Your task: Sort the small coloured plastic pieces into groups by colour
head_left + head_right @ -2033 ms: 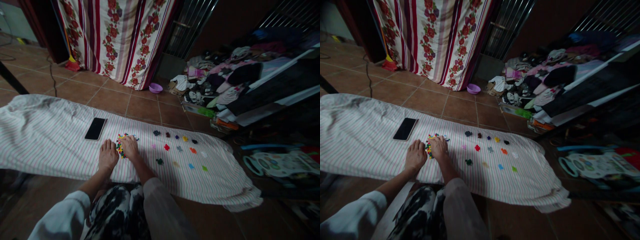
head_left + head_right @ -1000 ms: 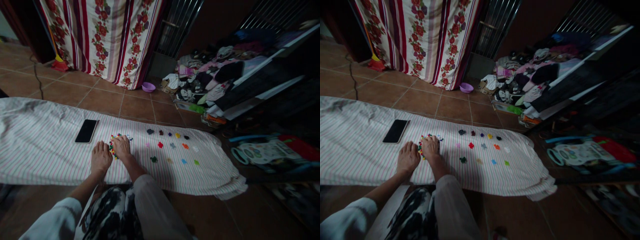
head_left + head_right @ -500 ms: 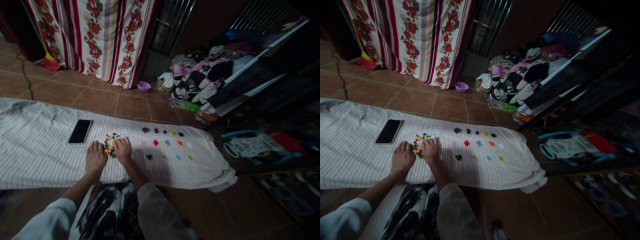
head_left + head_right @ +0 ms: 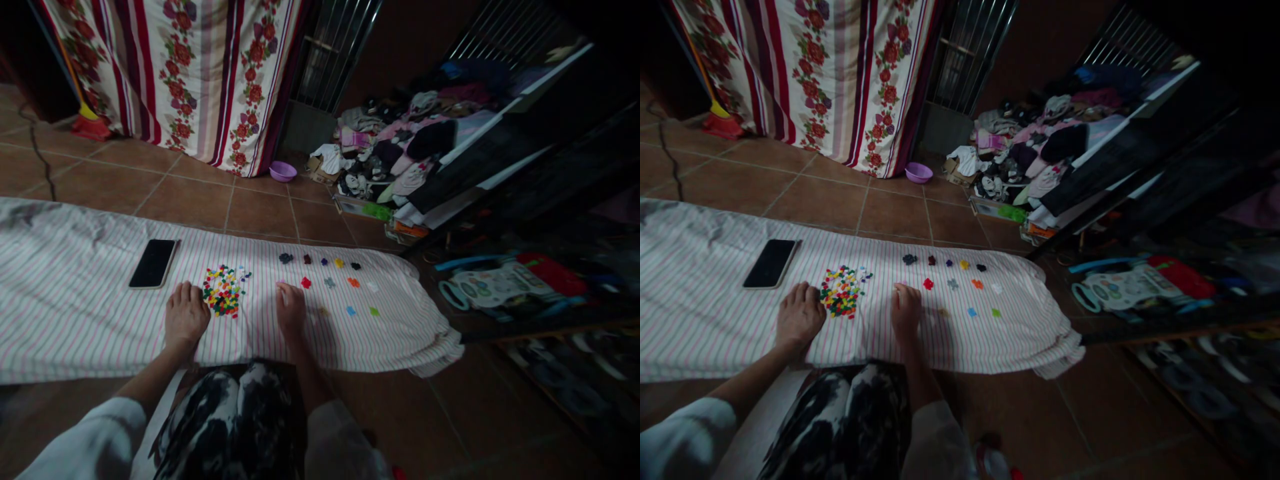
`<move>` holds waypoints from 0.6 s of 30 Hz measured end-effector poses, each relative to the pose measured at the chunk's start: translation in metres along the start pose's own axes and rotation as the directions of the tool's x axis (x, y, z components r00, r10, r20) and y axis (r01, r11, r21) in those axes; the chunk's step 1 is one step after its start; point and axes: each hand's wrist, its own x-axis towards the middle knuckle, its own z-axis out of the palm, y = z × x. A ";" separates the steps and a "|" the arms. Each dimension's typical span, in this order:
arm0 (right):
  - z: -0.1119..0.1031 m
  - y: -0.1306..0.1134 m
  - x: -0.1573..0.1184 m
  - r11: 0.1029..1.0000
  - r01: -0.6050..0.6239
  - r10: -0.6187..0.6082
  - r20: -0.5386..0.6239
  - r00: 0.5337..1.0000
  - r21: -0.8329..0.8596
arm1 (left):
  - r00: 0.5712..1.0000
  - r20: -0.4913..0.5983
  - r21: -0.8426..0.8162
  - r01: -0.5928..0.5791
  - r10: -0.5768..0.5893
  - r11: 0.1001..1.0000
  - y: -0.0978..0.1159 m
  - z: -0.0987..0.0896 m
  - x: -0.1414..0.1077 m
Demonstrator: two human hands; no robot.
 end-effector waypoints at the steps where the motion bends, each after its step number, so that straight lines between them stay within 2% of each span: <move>1: -0.008 0.011 -0.001 1.000 -0.013 0.012 -0.042 0.999 -0.010 | 1.000 0.003 -0.005 0.003 -0.003 1.000 0.000 0.000 0.000; 3: -0.024 0.032 -0.005 0.998 -0.045 0.040 -0.091 0.995 -0.048 | 1.000 0.010 -0.016 0.008 -0.008 1.000 0.000 0.000 0.000; 9: -0.063 0.083 -0.021 0.966 -0.190 0.171 -0.120 0.978 -0.176 | 1.000 0.025 -0.019 0.015 -0.015 1.000 0.001 -0.001 0.000; 13: -0.069 0.102 -0.031 0.950 -0.248 0.228 -0.120 0.966 -0.191 | 1.000 0.024 -0.008 0.013 -0.013 1.000 0.001 -0.003 0.001; 18: -0.060 0.114 -0.040 0.943 -0.273 0.255 -0.111 0.961 -0.191 | 0.999 0.044 0.015 0.020 -0.021 1.000 0.003 -0.005 0.001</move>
